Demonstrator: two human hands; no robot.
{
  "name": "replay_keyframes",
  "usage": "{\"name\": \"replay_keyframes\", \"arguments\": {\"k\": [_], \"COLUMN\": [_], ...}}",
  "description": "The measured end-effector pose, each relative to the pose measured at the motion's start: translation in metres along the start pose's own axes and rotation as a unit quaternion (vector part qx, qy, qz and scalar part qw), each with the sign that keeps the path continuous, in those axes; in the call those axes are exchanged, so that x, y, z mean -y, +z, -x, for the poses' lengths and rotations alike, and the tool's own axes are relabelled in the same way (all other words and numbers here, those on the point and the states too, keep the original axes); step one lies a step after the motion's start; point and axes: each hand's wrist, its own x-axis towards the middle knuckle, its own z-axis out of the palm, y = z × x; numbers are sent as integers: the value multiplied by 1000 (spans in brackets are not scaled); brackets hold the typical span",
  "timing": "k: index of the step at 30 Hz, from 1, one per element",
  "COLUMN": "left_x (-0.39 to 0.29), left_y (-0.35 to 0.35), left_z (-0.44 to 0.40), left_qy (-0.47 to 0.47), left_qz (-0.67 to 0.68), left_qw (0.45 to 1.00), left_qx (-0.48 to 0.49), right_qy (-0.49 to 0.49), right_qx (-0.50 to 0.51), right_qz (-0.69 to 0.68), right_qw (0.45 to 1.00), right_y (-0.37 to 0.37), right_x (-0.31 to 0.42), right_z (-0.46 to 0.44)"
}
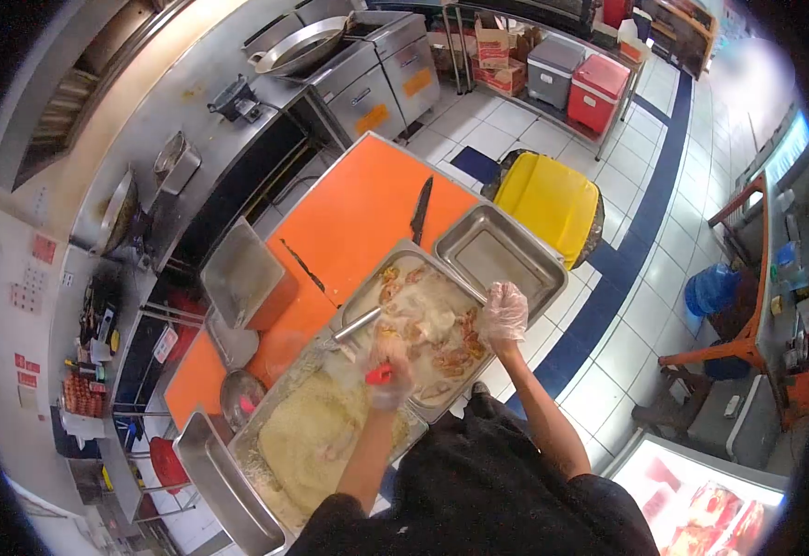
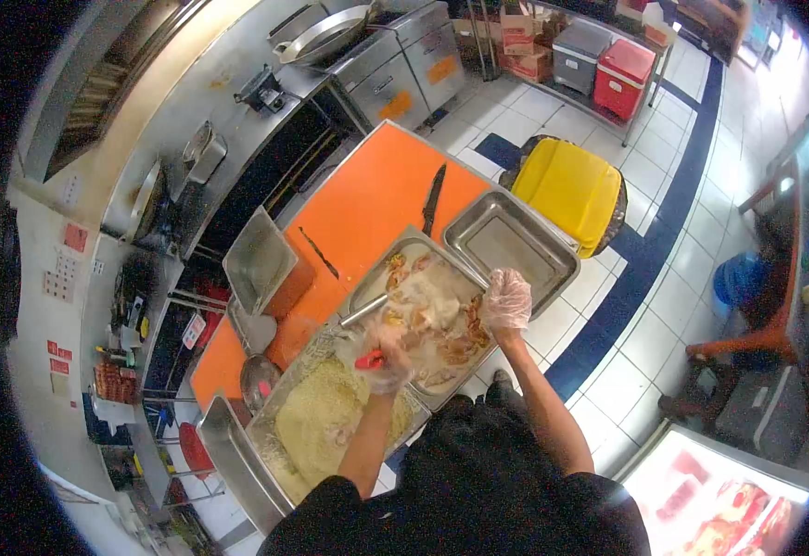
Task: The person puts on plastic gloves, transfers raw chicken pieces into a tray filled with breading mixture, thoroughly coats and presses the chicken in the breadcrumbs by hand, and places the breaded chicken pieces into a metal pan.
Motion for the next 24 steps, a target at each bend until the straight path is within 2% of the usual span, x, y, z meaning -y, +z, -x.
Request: {"name": "replay_keyframes", "arguments": {"k": [1,3,4,5,7,8,9,11,12,13,14,16,17,18,19,20,21,22,23,24], "left_x": [-5,-26,-34,-35,-20,-4,10,36,44,47,51,59,64,68,73,78,82,83,79,74], "left_y": [-6,-21,-23,-24,-9,9,20,42,51,62,68,76,75,74,67,58,49,41,34,30], "left_z": [5,5,2,5,20,27,32,29,23,13,1,-23,-34,-45,-53,-59,-65,-70,-75,-80], "left_qy": [35,72,78,54,28,23,40,-154,-216,-252,-286,-344,-364,-371,-343,-305,-261,-208,-158,-105], "left_qz": [-29,-53,-47,-42,-22,-11,27,92,94,100,116,199,284,412,582,741,860,936,975,988], "left_qw": [999,995,992,995,998,998,998,981,969,962,951,910,872,807,700,550,386,250,153,95], "left_qx": [-12,-52,-82,-72,-59,-58,-49,69,70,37,-18,-122,-164,-207,-233,-235,-207,-135,-38,55], "right_qy": [4,-85,-138,-187,-254,-240,-190,-76,-44,-12,44,53,61,59,72,86,86,70,53,51], "right_qx": [-5,55,25,-9,-94,-82,-40,26,17,6,12,29,50,50,56,60,59,55,51,52], "right_qz": [2,81,169,263,296,307,260,168,132,95,3,10,19,18,14,10,9,15,22,22], "right_qw": [1000,992,975,946,916,917,946,982,990,995,999,998,997,997,996,994,995,996,997,997], "right_y": [1,-1,8,20,50,78,60,18,4,-11,-16,-20,-21,-24,-27,-27,-27,-26,-25,-25], "right_x": [-3,-12,-23,-42,-83,-129,-100,-34,-14,7,15,16,19,20,24,25,24,23,22,21], "right_z": [0,3,8,17,32,39,29,7,3,-2,-3,-4,-4,-5,-5,-5,-5,-5,-5,-5]}}
